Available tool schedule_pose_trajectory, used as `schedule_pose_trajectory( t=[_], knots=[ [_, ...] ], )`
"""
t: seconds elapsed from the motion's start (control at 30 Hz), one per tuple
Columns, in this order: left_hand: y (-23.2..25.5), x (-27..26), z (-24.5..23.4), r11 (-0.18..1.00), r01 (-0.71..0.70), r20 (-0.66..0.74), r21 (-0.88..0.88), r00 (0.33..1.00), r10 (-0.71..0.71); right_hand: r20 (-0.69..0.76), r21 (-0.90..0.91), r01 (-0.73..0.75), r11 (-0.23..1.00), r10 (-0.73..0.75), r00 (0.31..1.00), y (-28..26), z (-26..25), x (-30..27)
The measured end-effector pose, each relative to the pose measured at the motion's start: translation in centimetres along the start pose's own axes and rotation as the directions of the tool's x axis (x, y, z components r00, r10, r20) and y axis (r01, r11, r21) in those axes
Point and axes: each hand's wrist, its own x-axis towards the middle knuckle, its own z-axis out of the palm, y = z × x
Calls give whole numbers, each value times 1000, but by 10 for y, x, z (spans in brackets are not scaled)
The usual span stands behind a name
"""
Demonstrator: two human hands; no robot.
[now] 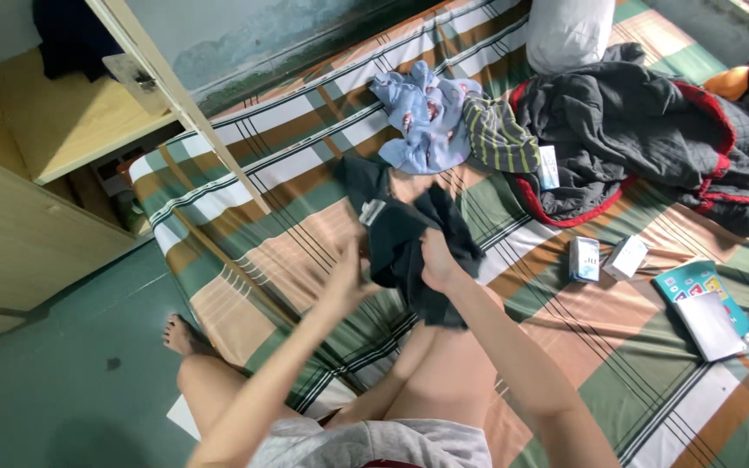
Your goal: Fold various articles of clothing on a bed and place them into a closet.
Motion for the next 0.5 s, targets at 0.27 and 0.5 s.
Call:
schedule_pose_trajectory(
  t=[0.27, 0.5],
  knots=[
    [-21, 17, 39, 986, 21, -73, -163, 997, -33, 49, 29, -146, 989, 145, 988, -76, 4, -38],
    [-90, 69, -61, 1000, 21, -471, -6, 882, -22, 319, -946, 318, -58, -11, 948, -180, 43, -42]
  ],
)
